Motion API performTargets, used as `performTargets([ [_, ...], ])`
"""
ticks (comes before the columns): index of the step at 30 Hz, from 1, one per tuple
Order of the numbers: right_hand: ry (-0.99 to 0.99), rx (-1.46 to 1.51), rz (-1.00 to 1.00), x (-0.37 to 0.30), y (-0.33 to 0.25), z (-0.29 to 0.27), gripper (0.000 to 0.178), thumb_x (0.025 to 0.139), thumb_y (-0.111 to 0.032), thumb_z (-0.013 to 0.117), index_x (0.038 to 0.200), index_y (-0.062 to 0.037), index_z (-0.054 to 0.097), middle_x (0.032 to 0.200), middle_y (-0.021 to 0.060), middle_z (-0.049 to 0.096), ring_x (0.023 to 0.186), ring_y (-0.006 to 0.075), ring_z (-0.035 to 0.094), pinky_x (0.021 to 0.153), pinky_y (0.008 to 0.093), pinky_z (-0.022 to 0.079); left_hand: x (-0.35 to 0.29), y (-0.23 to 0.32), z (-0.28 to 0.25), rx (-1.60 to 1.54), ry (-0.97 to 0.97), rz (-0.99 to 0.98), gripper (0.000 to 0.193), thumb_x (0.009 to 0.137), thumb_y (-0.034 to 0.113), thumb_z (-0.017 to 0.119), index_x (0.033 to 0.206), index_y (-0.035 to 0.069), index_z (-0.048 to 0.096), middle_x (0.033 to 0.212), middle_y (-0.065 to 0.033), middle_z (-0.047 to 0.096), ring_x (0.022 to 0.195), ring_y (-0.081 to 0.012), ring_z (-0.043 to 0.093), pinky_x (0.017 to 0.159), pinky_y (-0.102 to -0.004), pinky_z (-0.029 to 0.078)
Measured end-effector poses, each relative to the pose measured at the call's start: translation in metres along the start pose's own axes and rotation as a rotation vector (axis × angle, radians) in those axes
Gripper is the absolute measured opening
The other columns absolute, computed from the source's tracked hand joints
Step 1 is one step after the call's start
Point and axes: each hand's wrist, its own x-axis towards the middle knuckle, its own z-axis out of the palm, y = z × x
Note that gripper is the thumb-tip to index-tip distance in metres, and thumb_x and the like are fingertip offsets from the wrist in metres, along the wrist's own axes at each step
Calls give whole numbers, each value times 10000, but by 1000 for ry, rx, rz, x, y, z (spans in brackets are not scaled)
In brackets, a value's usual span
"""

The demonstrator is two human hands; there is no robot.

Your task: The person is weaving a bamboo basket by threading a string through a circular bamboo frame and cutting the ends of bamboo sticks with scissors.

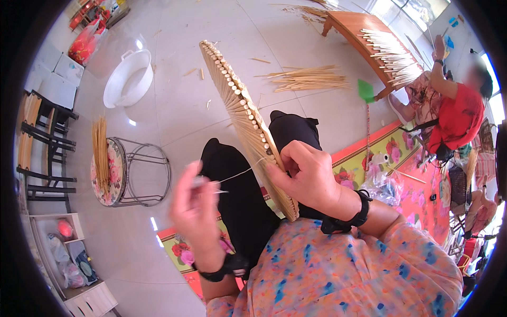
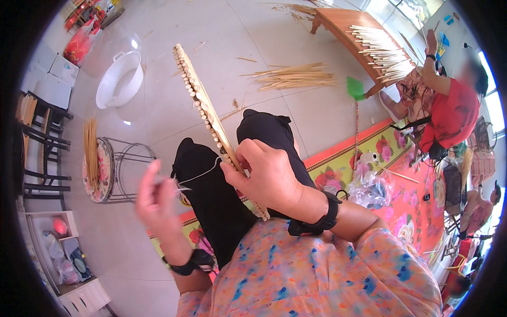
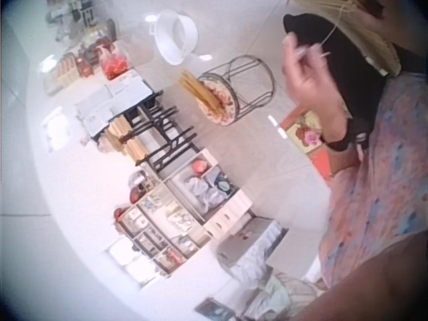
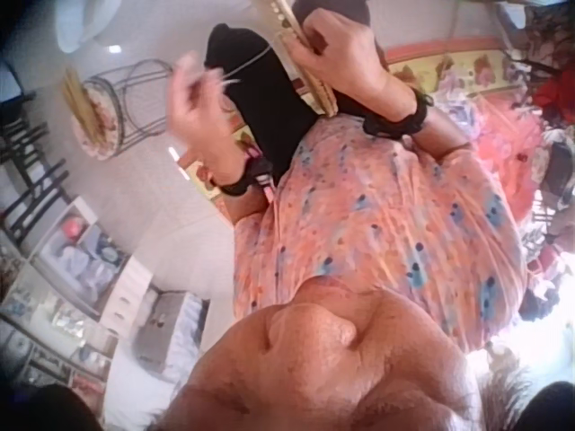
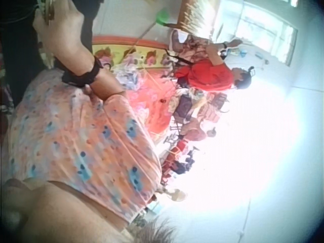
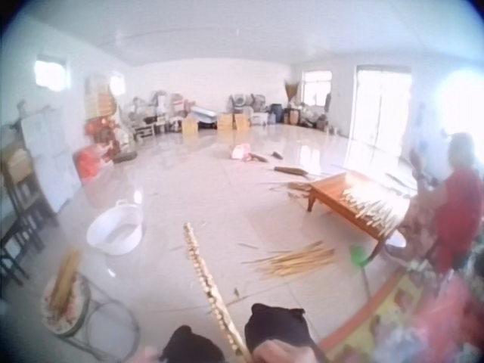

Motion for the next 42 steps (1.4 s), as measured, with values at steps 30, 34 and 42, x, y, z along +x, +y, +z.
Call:
performTargets([
  [30, 9, 674, -203, -19, 26, 42, 364, 731, -247, 829, 878, -69, 548, 761, 75, 500, 608, 266, 565, 521, 356, 483, -21, -17, 47, -470, -4, -397, 435, 1017, 288, 502, 1362, 36, 420, 1303, -152, 563, 1171, -258, 582, 1018, -416, 471],
  [34, 7, 678, -196, -17, 26, 40, 328, 733, -214, 815, 853, -65, 548, 752, 75, 493, 603, 259, 561, 511, 349, 480, -17, -26, 42, -507, -43, -359, 406, 1007, 267, 527, 1329, 31, 451, 1274, -142, 578, 1162, -252, 587, 1015, -428, 473],
  [42, 18, 487, -253, -10, 27, 29, 299, 693, -139, 798, 814, -66, 535, 707, 63, 489, 535, 231, 545, 478, 322, 470, -3, -28, 30, -172, -129, -65, 67, 923, 19, 605, 978, -13, 624, 969, -92, 654, 829, -156, 612, 755, -266, 473],
])
